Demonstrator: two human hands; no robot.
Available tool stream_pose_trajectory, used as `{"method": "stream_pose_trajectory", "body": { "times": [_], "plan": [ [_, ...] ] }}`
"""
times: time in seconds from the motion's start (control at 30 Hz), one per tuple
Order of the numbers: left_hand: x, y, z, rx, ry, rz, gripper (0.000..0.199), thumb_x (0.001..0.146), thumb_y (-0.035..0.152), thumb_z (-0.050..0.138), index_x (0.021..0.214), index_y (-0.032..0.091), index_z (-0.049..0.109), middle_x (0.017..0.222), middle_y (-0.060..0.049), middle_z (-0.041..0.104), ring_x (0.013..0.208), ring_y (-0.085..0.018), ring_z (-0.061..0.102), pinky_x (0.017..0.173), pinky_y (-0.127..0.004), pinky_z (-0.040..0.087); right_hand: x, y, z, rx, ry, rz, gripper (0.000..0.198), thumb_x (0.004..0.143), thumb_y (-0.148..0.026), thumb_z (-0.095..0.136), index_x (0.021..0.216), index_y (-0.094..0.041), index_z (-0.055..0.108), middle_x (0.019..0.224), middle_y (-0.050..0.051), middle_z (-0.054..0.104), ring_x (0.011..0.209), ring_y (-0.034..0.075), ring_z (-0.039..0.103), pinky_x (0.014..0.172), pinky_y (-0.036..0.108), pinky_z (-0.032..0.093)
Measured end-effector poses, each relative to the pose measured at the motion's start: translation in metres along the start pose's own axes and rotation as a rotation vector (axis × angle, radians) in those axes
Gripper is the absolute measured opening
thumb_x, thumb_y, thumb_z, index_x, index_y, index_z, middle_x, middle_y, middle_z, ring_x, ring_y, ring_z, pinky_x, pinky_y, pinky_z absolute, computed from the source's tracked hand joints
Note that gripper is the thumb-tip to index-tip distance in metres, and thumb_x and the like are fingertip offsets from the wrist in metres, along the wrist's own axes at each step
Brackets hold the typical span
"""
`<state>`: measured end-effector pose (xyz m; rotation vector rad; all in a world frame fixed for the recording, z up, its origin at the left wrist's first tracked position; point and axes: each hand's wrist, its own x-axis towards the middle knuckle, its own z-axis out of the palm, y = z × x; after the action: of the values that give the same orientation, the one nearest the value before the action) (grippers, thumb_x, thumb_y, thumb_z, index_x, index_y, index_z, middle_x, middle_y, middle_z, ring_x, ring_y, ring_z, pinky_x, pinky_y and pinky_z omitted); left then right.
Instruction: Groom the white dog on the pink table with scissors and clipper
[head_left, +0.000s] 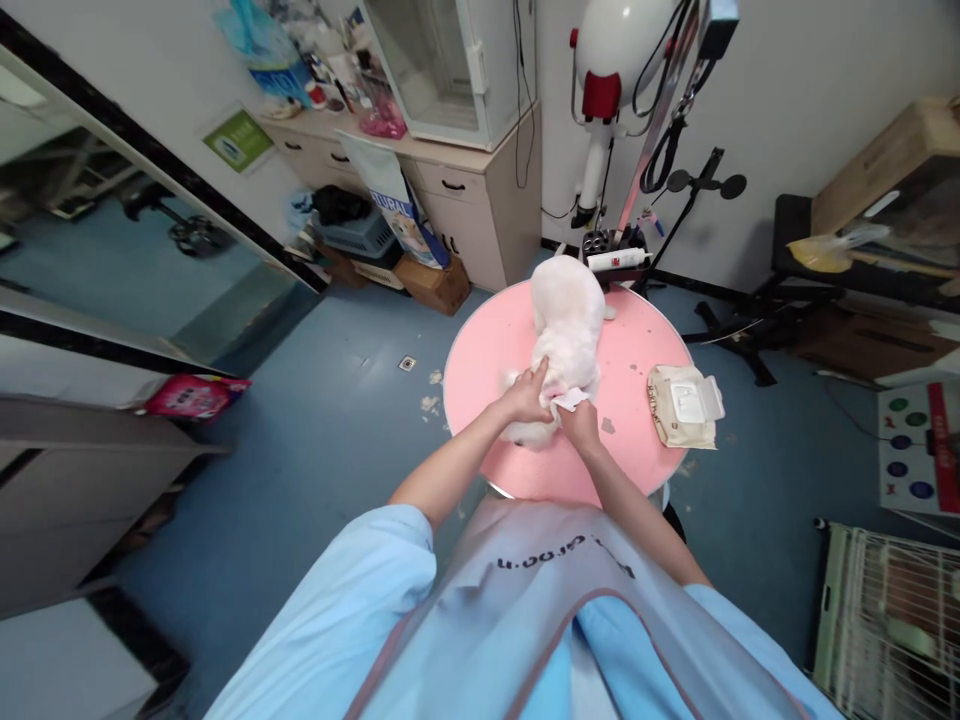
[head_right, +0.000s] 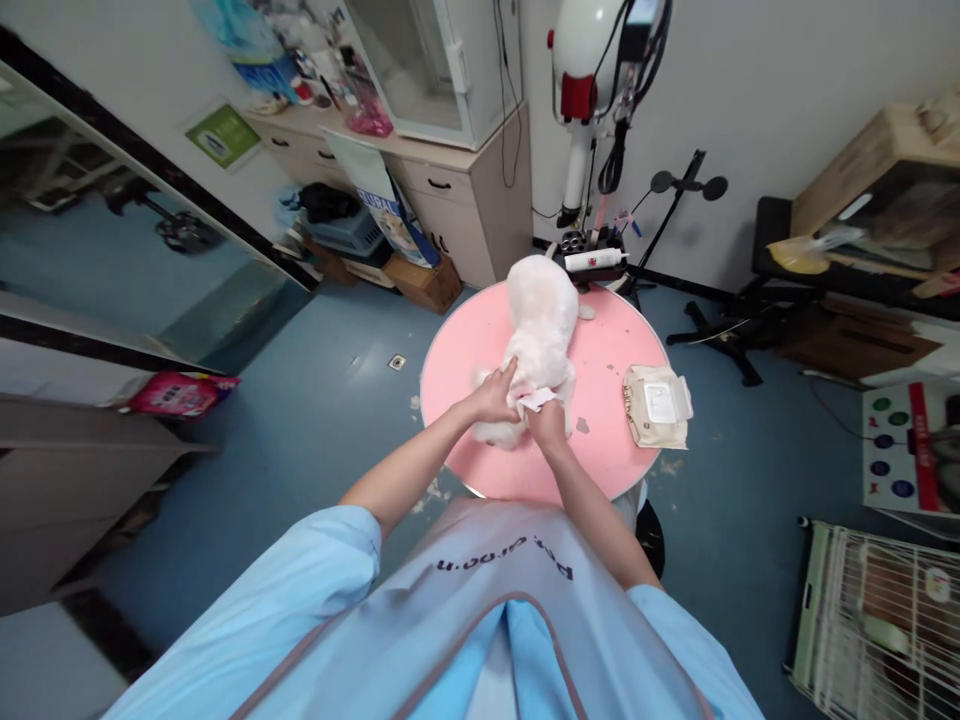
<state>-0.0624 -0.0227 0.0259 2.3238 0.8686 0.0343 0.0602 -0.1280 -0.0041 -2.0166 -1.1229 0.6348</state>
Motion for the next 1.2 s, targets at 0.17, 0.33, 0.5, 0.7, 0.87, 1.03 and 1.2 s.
{"method": "stream_pose_trajectory", "body": {
  "times": [0.17, 0.33, 0.5, 0.7, 0.87, 1.03, 1.2],
  "plan": [
    [0.001, -0.009, 0.0, -0.021, -0.006, 0.0, 0.124, 0.058, 0.041, 0.072, 0.151, 0.004, -0.001, 0.15, -0.025, 0.028, 0.135, -0.039, 0.033, 0.111, -0.046, 0.029, 0.005, 0.01, -0.011, -0.052, 0.02, -0.021, 0.027, 0.081, -0.035, 0.051, 0.09, -0.015, 0.068, 0.093, 0.013, 0.071, 0.088, 0.024, 0.065, 0.079, 0.032, 0.048],
    [0.002, -0.017, 0.004, -0.059, -0.002, 0.011, 0.127, 0.056, 0.045, 0.074, 0.152, 0.009, -0.001, 0.151, -0.023, 0.027, 0.135, -0.038, 0.033, 0.11, -0.046, 0.03, -0.018, 0.011, -0.009, -0.109, 0.088, -0.163, 0.035, 0.086, -0.03, 0.046, 0.11, -0.013, 0.065, 0.109, 0.015, 0.067, 0.108, 0.026, 0.059, 0.095, 0.038, 0.043],
    [-0.001, -0.011, 0.006, -0.047, 0.039, -0.016, 0.128, 0.057, 0.047, 0.077, 0.152, 0.011, -0.001, 0.14, -0.023, 0.04, 0.131, -0.039, 0.038, 0.107, -0.05, 0.032, -0.029, -0.007, 0.007, -0.375, -0.174, -0.098, 0.03, 0.087, -0.018, 0.045, 0.105, -0.015, 0.068, 0.097, 0.016, 0.069, 0.103, 0.028, 0.06, 0.094, 0.037, 0.041],
    [-0.004, -0.002, 0.007, 0.011, 0.058, -0.025, 0.119, 0.062, 0.042, 0.074, 0.152, 0.012, 0.002, 0.139, -0.023, 0.039, 0.134, -0.04, 0.033, 0.108, -0.05, 0.029, -0.017, -0.016, -0.005, -0.132, -0.261, 0.05, 0.014, 0.08, -0.02, 0.053, 0.088, -0.016, 0.064, 0.088, 0.012, 0.067, 0.081, 0.021, 0.062, 0.071, 0.03, 0.046],
    [-0.005, -0.002, 0.005, 0.016, 0.014, -0.054, 0.117, 0.066, 0.045, 0.071, 0.151, 0.007, 0.001, 0.143, -0.028, 0.033, 0.137, -0.042, 0.029, 0.108, -0.051, 0.028, -0.002, -0.019, -0.019, 0.618, -0.588, 0.315, 0.013, 0.072, -0.027, 0.056, 0.082, -0.019, 0.054, 0.063, -0.002, 0.06, 0.044, 0.008, 0.044, 0.046, 0.02, 0.036],
    [-0.005, 0.001, 0.009, 0.033, 0.002, -0.058, 0.123, 0.061, 0.046, 0.075, 0.152, 0.012, -0.001, 0.146, -0.026, 0.031, 0.14, -0.042, 0.023, 0.109, -0.052, 0.026, -0.008, -0.009, -0.009, 0.625, -0.555, 0.438, 0.014, 0.065, -0.019, 0.06, 0.076, -0.021, 0.051, 0.046, -0.005, 0.055, 0.033, 0.007, 0.038, 0.035, 0.018, 0.024],
    [-0.001, 0.003, 0.016, 0.065, 0.008, -0.061, 0.123, 0.059, 0.042, 0.077, 0.151, 0.012, 0.001, 0.146, -0.028, 0.029, 0.139, -0.043, 0.023, 0.107, -0.053, 0.027, 0.004, -0.002, -0.008, 0.634, -0.638, 0.491, 0.012, 0.065, -0.018, 0.061, 0.067, -0.02, 0.048, 0.043, -0.004, 0.054, 0.031, 0.006, 0.031, 0.034, 0.019, 0.02]
  ]
}}
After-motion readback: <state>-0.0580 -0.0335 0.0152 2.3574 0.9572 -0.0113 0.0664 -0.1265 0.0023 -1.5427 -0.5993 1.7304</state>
